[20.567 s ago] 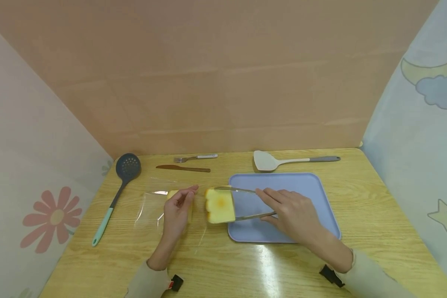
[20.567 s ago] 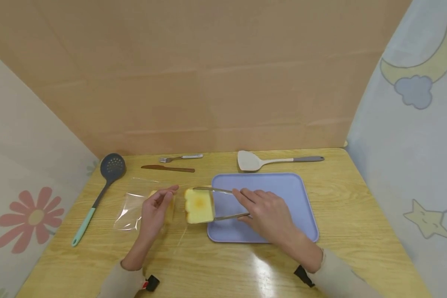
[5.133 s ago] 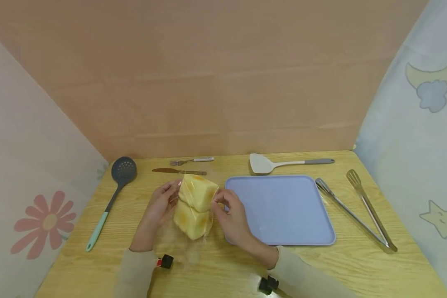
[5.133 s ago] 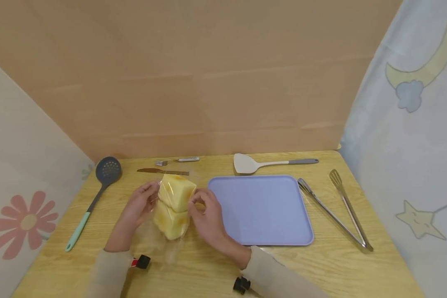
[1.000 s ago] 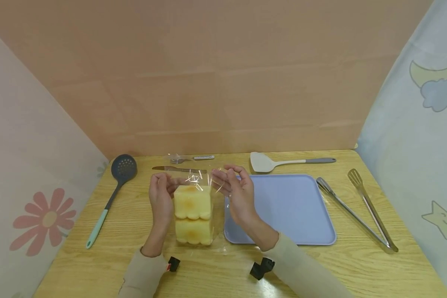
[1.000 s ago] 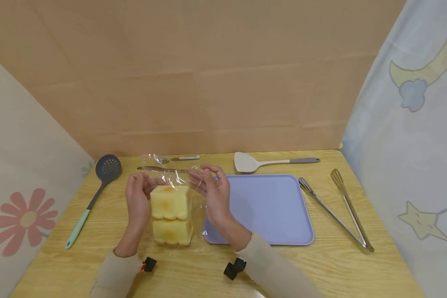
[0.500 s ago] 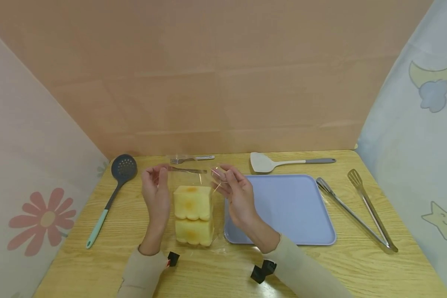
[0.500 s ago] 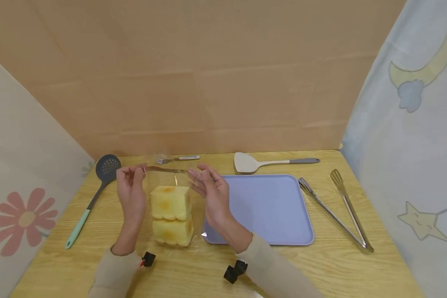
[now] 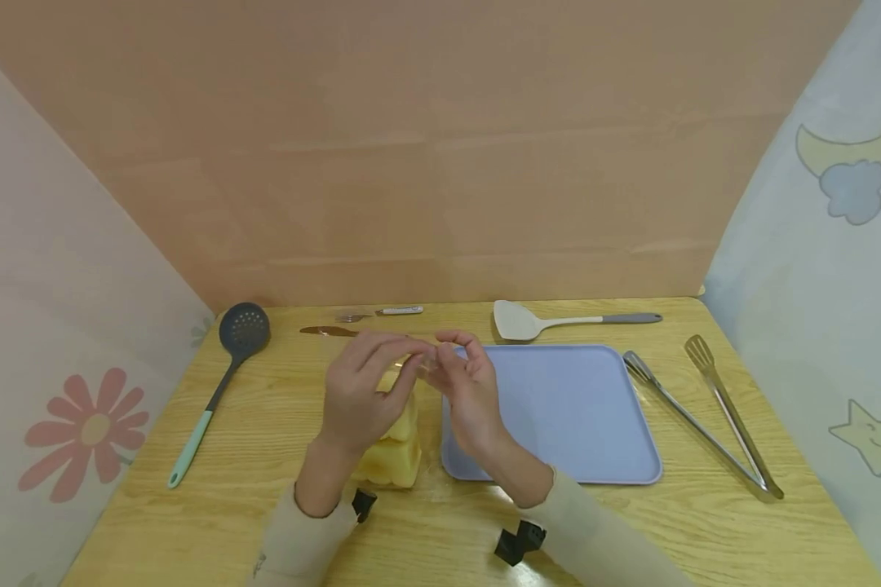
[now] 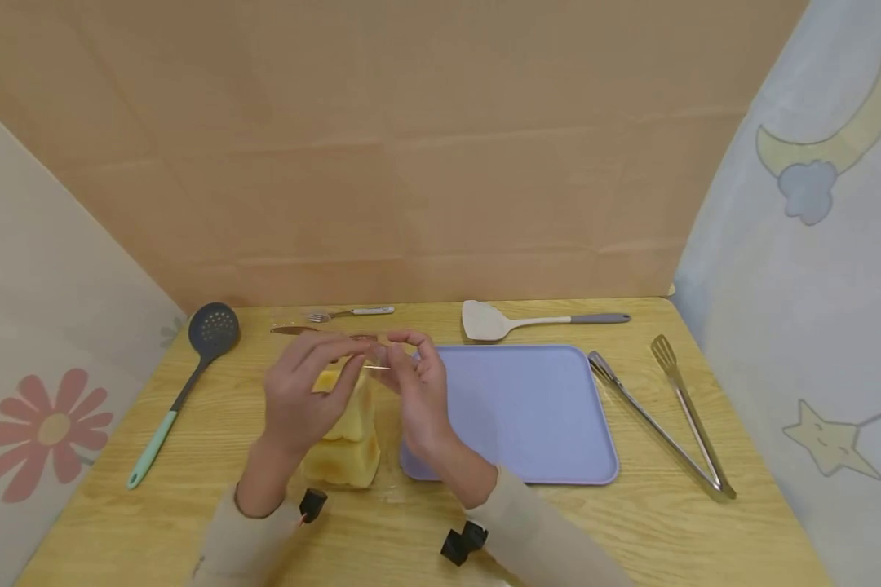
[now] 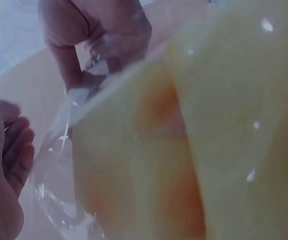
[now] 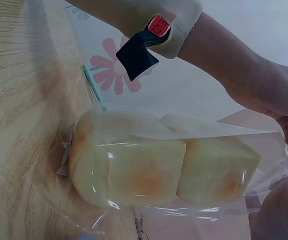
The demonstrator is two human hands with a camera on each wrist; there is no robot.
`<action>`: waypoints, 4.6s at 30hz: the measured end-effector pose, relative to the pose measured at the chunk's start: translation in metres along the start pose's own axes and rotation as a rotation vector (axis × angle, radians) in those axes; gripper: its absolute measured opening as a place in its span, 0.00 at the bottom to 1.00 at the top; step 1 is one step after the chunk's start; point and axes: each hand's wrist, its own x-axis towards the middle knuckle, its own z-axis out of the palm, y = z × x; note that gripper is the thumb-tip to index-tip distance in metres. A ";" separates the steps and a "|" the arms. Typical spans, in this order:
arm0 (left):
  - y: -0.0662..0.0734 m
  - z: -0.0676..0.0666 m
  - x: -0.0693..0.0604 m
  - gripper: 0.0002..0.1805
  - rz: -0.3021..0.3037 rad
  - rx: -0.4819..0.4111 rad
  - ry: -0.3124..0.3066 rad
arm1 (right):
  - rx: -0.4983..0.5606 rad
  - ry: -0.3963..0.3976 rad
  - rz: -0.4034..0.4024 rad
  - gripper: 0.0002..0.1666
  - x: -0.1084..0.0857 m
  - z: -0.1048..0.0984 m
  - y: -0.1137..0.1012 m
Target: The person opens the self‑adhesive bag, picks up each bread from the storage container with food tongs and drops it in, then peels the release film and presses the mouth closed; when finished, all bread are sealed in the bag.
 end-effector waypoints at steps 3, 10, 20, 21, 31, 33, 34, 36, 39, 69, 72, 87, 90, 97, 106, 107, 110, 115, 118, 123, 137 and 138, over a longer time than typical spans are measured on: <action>0.006 0.003 0.002 0.11 0.035 -0.007 -0.066 | -0.010 -0.010 -0.022 0.06 -0.002 0.001 0.000; 0.011 0.005 0.005 0.06 -0.037 0.093 -0.113 | -0.089 -0.048 -0.118 0.07 -0.007 0.002 0.002; 0.013 0.004 0.007 0.07 0.021 0.203 -0.163 | -0.224 -0.066 -0.321 0.11 -0.009 0.000 0.005; 0.013 0.003 0.007 0.06 0.032 0.210 -0.169 | -0.240 -0.067 -0.337 0.11 -0.010 0.000 0.005; 0.010 -0.003 0.007 0.16 0.216 0.305 -0.135 | -0.464 -0.085 -0.553 0.09 -0.010 -0.004 0.007; 0.009 -0.004 0.007 0.16 0.223 0.298 -0.143 | -0.471 -0.091 -0.573 0.10 -0.010 -0.004 0.006; 0.008 -0.004 0.007 0.15 0.223 0.293 -0.150 | -0.476 -0.092 -0.579 0.10 -0.010 -0.004 0.005; 0.008 -0.006 0.007 0.14 0.222 0.284 -0.167 | -0.492 -0.092 -0.591 0.10 -0.010 -0.003 0.004; 0.008 -0.008 0.008 0.16 0.225 0.278 -0.188 | -0.526 -0.095 -0.622 0.11 -0.009 -0.004 0.003; 0.003 -0.018 0.009 0.18 0.198 0.253 -0.173 | -0.660 -0.193 -0.739 0.11 -0.008 -0.008 0.002; 0.001 -0.017 0.007 0.17 0.142 0.198 -0.154 | -0.637 -0.187 -0.709 0.12 -0.008 -0.008 0.002; -0.005 -0.010 0.004 0.03 -0.068 0.055 -0.059 | -0.581 -0.170 -0.611 0.12 -0.009 -0.006 -0.001; -0.008 -0.010 0.004 0.04 -0.091 0.020 -0.019 | -0.551 -0.183 -0.607 0.12 -0.008 -0.006 -0.001; -0.011 -0.014 0.004 0.05 -0.300 -0.187 0.047 | -0.426 -0.154 -0.544 0.10 -0.008 -0.005 -0.001; -0.013 -0.024 0.007 0.12 -0.570 -0.484 0.114 | -0.242 -0.063 -0.297 0.14 -0.006 -0.006 -0.006; -0.014 -0.025 0.008 0.13 -0.586 -0.509 0.130 | -0.221 -0.055 -0.272 0.14 -0.005 -0.006 -0.006; -0.017 -0.029 0.008 0.11 -0.640 -0.562 0.178 | -0.162 -0.023 -0.199 0.13 -0.005 -0.006 -0.009; -0.026 -0.039 0.008 0.10 -0.655 -0.548 0.211 | -0.106 0.031 -0.105 0.10 -0.004 -0.006 -0.012; -0.031 -0.045 0.006 0.09 -0.573 -0.322 0.096 | -0.088 0.054 -0.073 0.09 -0.004 -0.006 -0.012; -0.038 -0.054 0.003 0.05 -0.324 0.039 -0.145 | -0.067 0.066 -0.059 0.08 -0.004 -0.007 -0.012; -0.040 -0.067 0.001 0.11 -0.259 0.108 -0.294 | -0.050 0.069 -0.050 0.08 -0.004 -0.006 -0.013; -0.040 -0.068 0.002 0.11 -0.258 0.115 -0.290 | -0.050 0.069 -0.050 0.08 -0.004 -0.006 -0.013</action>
